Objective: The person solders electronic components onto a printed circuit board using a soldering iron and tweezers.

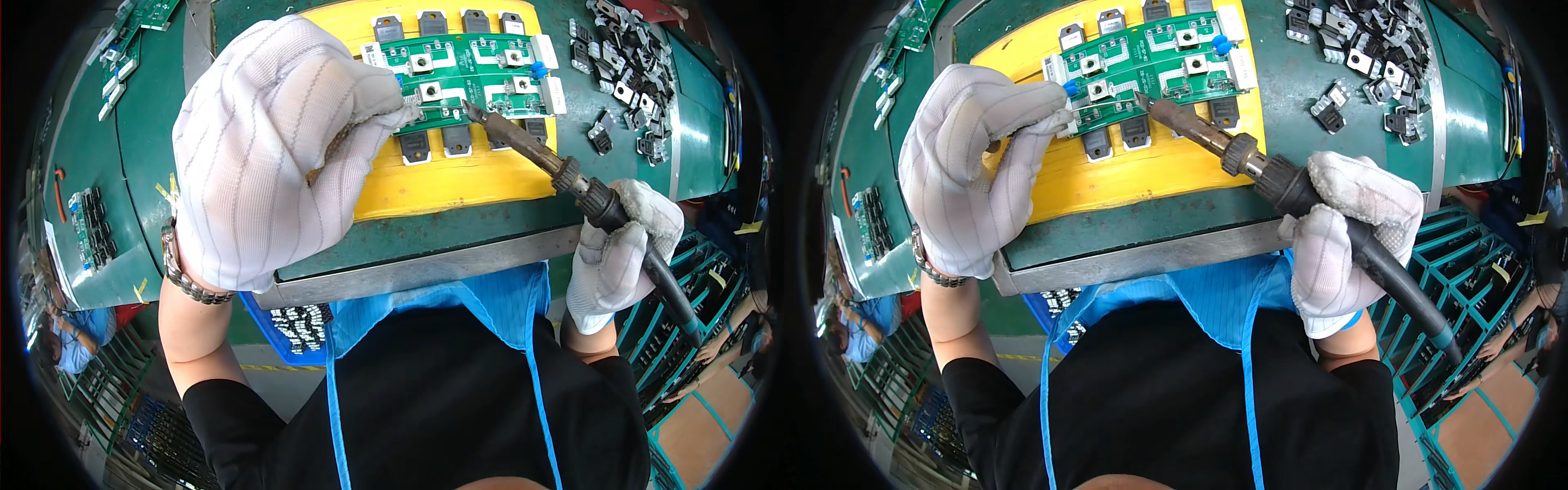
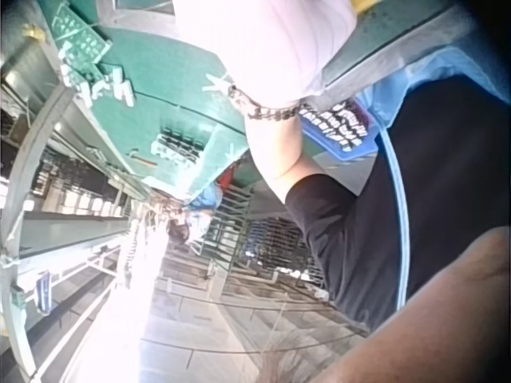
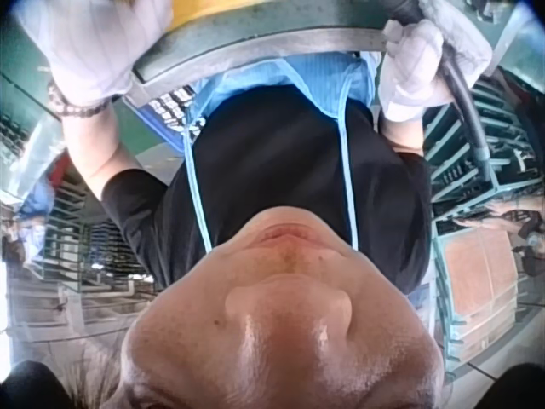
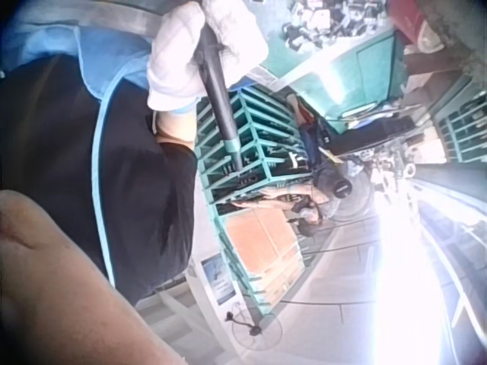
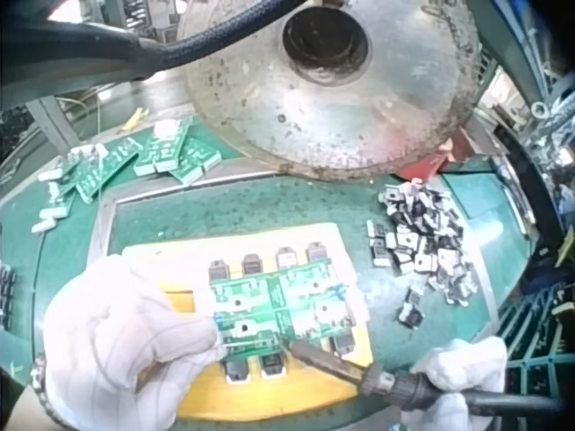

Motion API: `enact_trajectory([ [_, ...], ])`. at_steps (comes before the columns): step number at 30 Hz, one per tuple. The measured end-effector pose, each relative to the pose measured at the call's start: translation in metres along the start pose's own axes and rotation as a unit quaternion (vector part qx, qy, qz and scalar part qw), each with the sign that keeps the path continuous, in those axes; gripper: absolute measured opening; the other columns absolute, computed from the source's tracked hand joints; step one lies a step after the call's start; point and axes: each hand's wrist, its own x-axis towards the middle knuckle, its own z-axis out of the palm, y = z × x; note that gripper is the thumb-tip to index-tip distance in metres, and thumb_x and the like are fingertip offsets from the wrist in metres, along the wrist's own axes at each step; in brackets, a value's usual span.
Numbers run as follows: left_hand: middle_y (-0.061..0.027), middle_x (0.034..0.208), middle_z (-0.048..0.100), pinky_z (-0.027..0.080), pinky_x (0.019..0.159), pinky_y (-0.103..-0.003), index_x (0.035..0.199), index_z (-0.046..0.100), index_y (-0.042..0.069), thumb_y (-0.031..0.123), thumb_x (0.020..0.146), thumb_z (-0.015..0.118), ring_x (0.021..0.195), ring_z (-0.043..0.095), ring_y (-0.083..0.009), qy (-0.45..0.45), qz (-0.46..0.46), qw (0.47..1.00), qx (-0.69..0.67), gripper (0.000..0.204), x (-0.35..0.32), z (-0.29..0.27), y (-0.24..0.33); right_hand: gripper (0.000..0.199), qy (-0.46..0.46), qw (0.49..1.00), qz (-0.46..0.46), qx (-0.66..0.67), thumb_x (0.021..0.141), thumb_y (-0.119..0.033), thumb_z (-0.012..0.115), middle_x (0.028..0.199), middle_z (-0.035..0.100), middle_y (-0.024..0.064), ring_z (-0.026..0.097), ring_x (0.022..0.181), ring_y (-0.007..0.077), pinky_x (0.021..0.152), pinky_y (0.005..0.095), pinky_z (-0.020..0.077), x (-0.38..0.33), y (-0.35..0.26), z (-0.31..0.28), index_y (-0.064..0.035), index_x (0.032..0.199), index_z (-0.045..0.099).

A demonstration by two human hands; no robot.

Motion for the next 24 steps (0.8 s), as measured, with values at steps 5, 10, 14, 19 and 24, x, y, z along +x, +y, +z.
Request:
enact_trajectory([
  [5, -0.0065, 0.083, 0.065, 0.053, 0.068, -0.031, 0.093, 0.073, 0.007, 0.002, 0.074, 0.08, 0.075, 0.063, -0.0222, 0.013, 0.018, 1.0, -0.009, 0.021, 0.001, 0.004, -0.001, 0.026, -0.009, 1.0, 0.001, 0.013, 0.089, -0.026, 0.069, 0.105, 0.062, 0.0121, 0.062, 0.094, 0.0241, 0.088, 0.0365, 0.0493, 0.0, 0.002, -0.001, -0.0032, 0.101, 0.065],
  [10, -0.0056, 0.082, 0.065, 0.052, 0.065, -0.033, 0.092, 0.073, 0.009, 0.004, 0.073, 0.082, 0.073, 0.063, -0.0225, 0.052, 0.032, 0.998, 0.002, 0.022, 0.0, 0.011, 0.0, 0.027, 0.001, 1.0, 0.017, 0.003, 0.089, -0.028, 0.069, 0.104, 0.063, 0.0119, 0.062, 0.096, 0.0242, 0.091, 0.0381, 0.0485, -0.002, 0.006, -0.002, -0.0033, 0.099, 0.066],
  [14, -0.0033, 0.084, 0.067, 0.049, 0.062, -0.033, 0.091, 0.072, 0.011, 0.011, 0.071, 0.082, 0.071, 0.063, -0.0215, -0.016, 0.066, 0.998, 0.007, 0.022, -0.007, 0.009, 0.002, 0.027, 0.001, 1.0, 0.018, 0.01, 0.089, -0.028, 0.07, 0.104, 0.063, 0.0121, 0.062, 0.096, 0.0243, 0.09, 0.0375, 0.0492, -0.002, 0.007, -0.001, -0.0031, 0.1, 0.065],
  [19, -0.0009, 0.102, 0.073, 0.046, 0.059, -0.031, 0.104, 0.066, 0.014, 0.017, 0.07, 0.082, 0.069, 0.062, -0.0172, 0.016, 0.155, 0.987, -0.026, 0.038, -0.012, 0.02, 0.008, 0.027, 0.002, 0.995, 0.045, 0.088, 0.09, -0.026, 0.07, 0.104, 0.062, 0.0126, 0.063, 0.093, 0.0236, 0.085, 0.0355, 0.0505, -0.001, 0.005, 0.002, -0.0023, 0.101, 0.063],
  [24, 0.002, 0.109, 0.074, 0.044, 0.058, -0.03, 0.106, 0.065, 0.014, 0.02, 0.071, 0.083, 0.067, 0.06, -0.0158, -0.007, 0.136, 0.989, -0.052, 0.04, -0.01, 0.02, 0.008, 0.027, -0.001, 0.996, 0.035, 0.077, 0.09, -0.025, 0.07, 0.103, 0.062, 0.013, 0.063, 0.092, 0.0228, 0.084, 0.0352, 0.0509, -0.001, 0.003, 0.001, -0.002, 0.102, 0.062],
])
